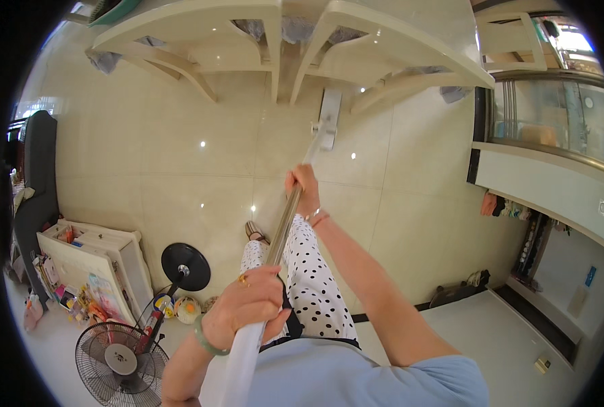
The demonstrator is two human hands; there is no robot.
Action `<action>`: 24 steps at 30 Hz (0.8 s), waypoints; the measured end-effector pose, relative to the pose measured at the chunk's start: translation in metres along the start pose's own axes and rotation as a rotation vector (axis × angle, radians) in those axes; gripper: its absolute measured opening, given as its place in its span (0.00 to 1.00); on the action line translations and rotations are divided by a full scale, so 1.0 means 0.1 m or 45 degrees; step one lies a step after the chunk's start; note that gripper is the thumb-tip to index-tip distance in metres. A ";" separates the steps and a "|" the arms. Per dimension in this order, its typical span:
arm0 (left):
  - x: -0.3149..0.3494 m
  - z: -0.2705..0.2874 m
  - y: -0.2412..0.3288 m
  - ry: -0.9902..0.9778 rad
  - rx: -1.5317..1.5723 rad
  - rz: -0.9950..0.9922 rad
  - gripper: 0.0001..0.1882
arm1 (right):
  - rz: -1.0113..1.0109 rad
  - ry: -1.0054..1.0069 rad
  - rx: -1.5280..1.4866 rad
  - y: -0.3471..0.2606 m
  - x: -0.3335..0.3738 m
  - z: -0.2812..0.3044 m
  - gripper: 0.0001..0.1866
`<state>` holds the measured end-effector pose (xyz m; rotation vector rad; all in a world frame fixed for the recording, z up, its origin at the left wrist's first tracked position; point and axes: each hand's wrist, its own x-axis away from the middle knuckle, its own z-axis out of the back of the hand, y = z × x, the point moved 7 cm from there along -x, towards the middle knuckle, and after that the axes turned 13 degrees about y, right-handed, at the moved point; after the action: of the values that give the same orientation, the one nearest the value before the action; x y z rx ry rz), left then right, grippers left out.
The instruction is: The person mops the tiled floor of a living area using a flat mop. They move the mop back and forth across the floor, navigating around furniture such as a dining table, chairs, a sofa, and a fan. The person continues mopping different sections of the room throughout the video.
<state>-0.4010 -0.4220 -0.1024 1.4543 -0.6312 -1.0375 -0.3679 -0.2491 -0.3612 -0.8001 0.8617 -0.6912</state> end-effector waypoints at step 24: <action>0.72 0.10 -0.71 0.890 0.034 0.067 0.13 | 0.304 -0.958 0.245 0.40 0.05 -0.59 0.08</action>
<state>-0.3897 -0.4760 -0.1879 1.6808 -0.1729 -0.4222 -0.4076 -0.2508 -0.4208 -0.6915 0.1941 -0.2160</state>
